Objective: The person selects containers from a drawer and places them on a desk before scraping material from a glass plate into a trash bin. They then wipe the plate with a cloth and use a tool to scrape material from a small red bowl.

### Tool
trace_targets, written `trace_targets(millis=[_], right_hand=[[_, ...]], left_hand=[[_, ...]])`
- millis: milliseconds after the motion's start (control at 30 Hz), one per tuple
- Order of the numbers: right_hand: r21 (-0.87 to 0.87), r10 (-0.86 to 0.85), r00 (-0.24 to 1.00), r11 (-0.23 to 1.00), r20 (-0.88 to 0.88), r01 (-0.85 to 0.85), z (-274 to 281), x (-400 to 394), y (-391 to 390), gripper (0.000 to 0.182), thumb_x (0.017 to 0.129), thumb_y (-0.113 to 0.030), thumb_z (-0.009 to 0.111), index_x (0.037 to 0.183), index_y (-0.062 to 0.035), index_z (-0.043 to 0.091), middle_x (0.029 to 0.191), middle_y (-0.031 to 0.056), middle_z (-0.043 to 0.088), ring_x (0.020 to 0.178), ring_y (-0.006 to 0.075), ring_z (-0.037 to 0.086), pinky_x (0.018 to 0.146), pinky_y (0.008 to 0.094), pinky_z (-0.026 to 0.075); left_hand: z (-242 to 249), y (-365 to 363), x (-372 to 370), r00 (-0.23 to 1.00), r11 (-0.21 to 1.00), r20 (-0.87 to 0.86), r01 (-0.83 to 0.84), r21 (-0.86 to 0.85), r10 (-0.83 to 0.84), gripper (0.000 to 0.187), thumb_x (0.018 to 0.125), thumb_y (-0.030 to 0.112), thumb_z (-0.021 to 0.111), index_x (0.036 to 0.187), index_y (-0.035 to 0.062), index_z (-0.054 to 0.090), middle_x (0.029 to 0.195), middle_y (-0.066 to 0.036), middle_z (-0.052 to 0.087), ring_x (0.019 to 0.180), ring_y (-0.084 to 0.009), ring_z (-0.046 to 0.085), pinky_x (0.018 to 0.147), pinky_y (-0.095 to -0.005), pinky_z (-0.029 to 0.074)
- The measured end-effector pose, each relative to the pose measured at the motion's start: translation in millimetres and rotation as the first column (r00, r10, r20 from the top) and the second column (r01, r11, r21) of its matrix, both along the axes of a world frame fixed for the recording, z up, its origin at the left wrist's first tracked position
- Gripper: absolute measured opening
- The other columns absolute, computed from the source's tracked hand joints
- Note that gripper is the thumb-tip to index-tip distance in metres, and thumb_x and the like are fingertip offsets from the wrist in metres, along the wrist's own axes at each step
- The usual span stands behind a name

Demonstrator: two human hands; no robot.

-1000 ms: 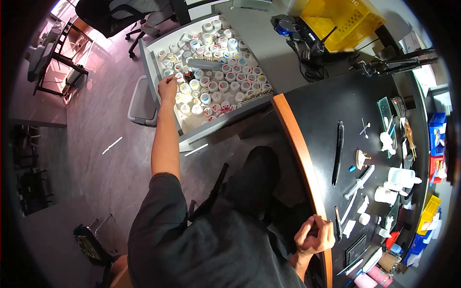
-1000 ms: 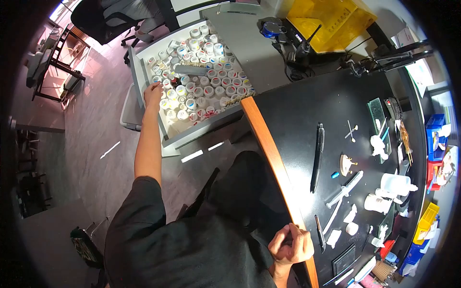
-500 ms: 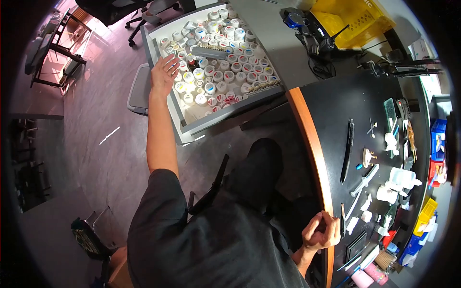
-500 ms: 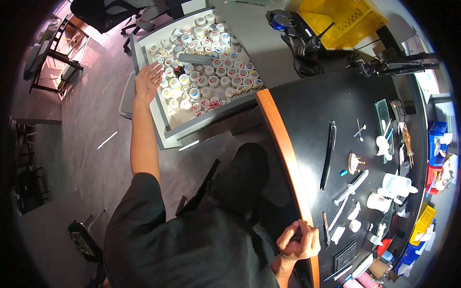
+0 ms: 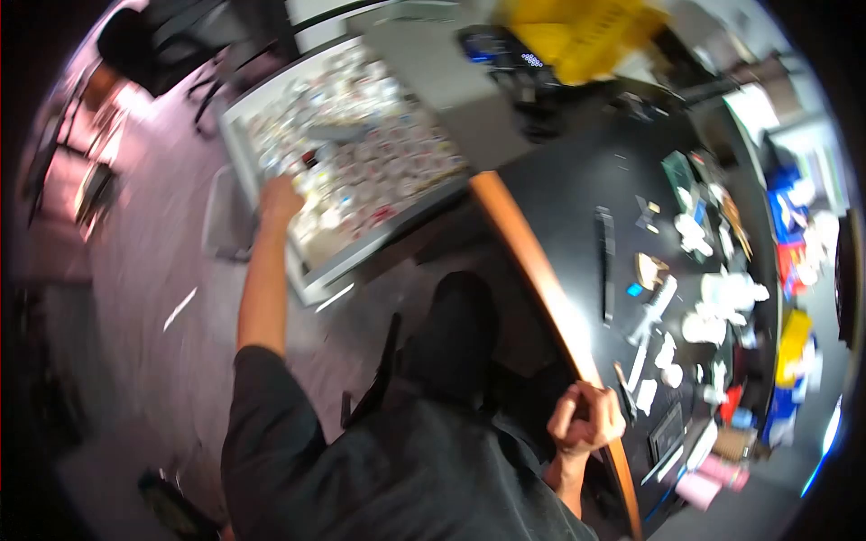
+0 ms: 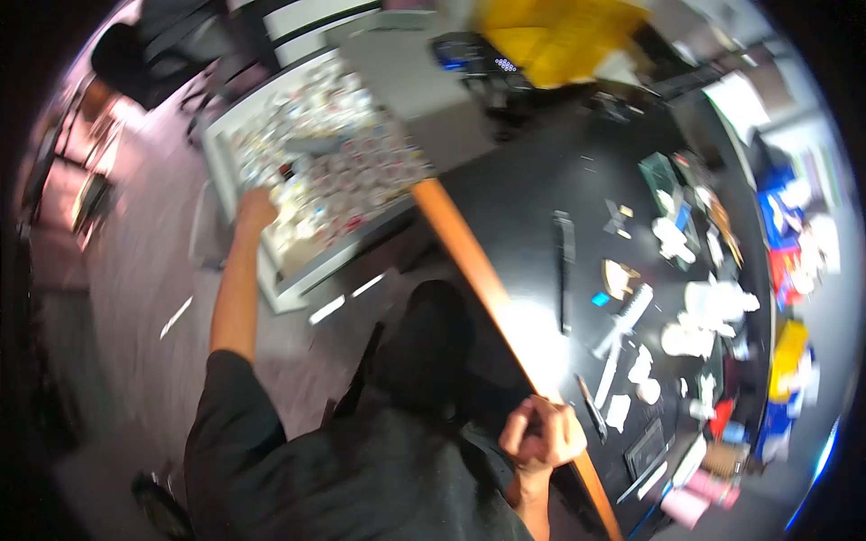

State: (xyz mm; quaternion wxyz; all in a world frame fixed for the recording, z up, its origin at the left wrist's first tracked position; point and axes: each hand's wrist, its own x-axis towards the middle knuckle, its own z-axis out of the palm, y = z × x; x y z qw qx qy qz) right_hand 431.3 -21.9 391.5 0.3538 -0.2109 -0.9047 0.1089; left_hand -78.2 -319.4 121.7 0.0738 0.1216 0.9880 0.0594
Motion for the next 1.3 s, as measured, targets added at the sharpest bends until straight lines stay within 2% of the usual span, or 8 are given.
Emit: trace_targets(millis=[433,567,767,833,967,1100,1200,1300], right_hand=[[0.026,0.053,0.997,0.998,-0.051,-0.051,2,1,3,0.009,0.069,0.003,0.067,0.077,-0.0017,0.065,0.058,0.0051,0.052,0.042,0.0155,0.046,0.043,0.0274,0.035],[0.049,0.062,0.998,0.997,-0.032,-0.061,-1,4,3,0.008,0.071,0.004,0.067,0.078,-0.0005,0.065,0.059,0.0057,0.052,0.043,0.0157,0.045,0.043,0.0277,0.034],[0.038,0.080,0.995,0.996,-0.066,-0.078,1,3,3,0.011,0.071,0.004,0.069,0.079,-0.0015,0.067,0.060,0.0056,0.053,0.043,0.0161,0.046,0.044,0.0278,0.035],[0.036,0.064,0.998,0.997,-0.015,-0.064,4,6,3,0.012,0.070,0.003,0.070,0.079,-0.0027,0.067,0.058,0.0046,0.051,0.044,0.0154,0.049,0.045,0.0274,0.038],[0.040,0.066,0.998,0.997,-0.025,-0.065,2,7,3,0.010,0.071,0.002,0.070,0.079,-0.0029,0.067,0.059,0.0049,0.052,0.044,0.0158,0.049,0.045,0.0277,0.038],[0.037,0.066,0.997,0.997,-0.038,-0.064,1,7,2,0.008,0.073,0.001,0.070,0.079,-0.0027,0.067,0.059,0.0055,0.053,0.044,0.0170,0.049,0.045,0.0287,0.039],[0.049,0.075,0.997,0.996,-0.027,-0.073,1,7,3,0.006,0.076,0.000,0.069,0.081,-0.0016,0.067,0.063,0.0070,0.055,0.045,0.0185,0.051,0.046,0.0298,0.040],[0.032,0.075,0.997,0.997,-0.020,-0.074,-2,9,2,0.007,0.077,0.001,0.068,0.084,-0.0008,0.068,0.065,0.0079,0.056,0.047,0.0188,0.052,0.046,0.0302,0.040]], left_hand=[[2,24,26,0.994,0.945,-0.108,-0.049,-0.323,0.014,0.043,0.084,0.014,0.069,0.126,0.0125,0.062,0.129,-0.016,0.055,0.116,-0.0322,0.062,0.096,-0.0459,0.049],[-2,19,23,0.989,0.980,-0.012,-0.146,-0.136,0.146,0.060,0.077,0.012,0.073,0.134,0.0107,0.055,0.135,-0.019,0.047,0.121,-0.0383,0.060,0.101,-0.0503,0.047],[66,9,31,0.986,0.976,-0.105,-0.104,0.194,0.126,0.032,0.068,0.019,0.078,0.098,0.0074,0.074,0.098,-0.016,0.075,0.098,-0.0347,0.071,0.087,-0.0442,0.057],[122,18,47,0.992,0.954,-0.120,-0.003,0.300,0.041,0.035,0.070,0.021,0.080,0.101,0.0071,0.075,0.104,-0.016,0.074,0.100,-0.0328,0.071,0.088,-0.0431,0.056],[247,73,119,0.952,0.761,-0.286,0.263,0.593,-0.106,0.035,0.080,0.015,0.079,0.112,0.0034,0.073,0.104,-0.018,0.073,0.099,-0.0311,0.071,0.088,-0.0379,0.053],[308,141,190,0.799,0.376,-0.536,0.601,0.706,-0.272,0.033,0.081,0.004,0.073,0.114,0.0023,0.072,0.108,-0.016,0.070,0.097,-0.0294,0.068,0.087,-0.0358,0.053],[310,195,238,0.736,0.102,-0.545,0.627,0.772,-0.401,0.033,0.079,0.009,0.077,0.112,0.0037,0.072,0.102,-0.012,0.067,0.090,-0.0253,0.068,0.076,-0.0344,0.056],[290,233,263,0.618,0.141,-0.582,0.740,0.657,-0.529,0.042,0.076,0.024,0.083,0.112,0.0066,0.071,0.102,-0.010,0.062,0.089,-0.0276,0.067,0.076,-0.0353,0.057]])
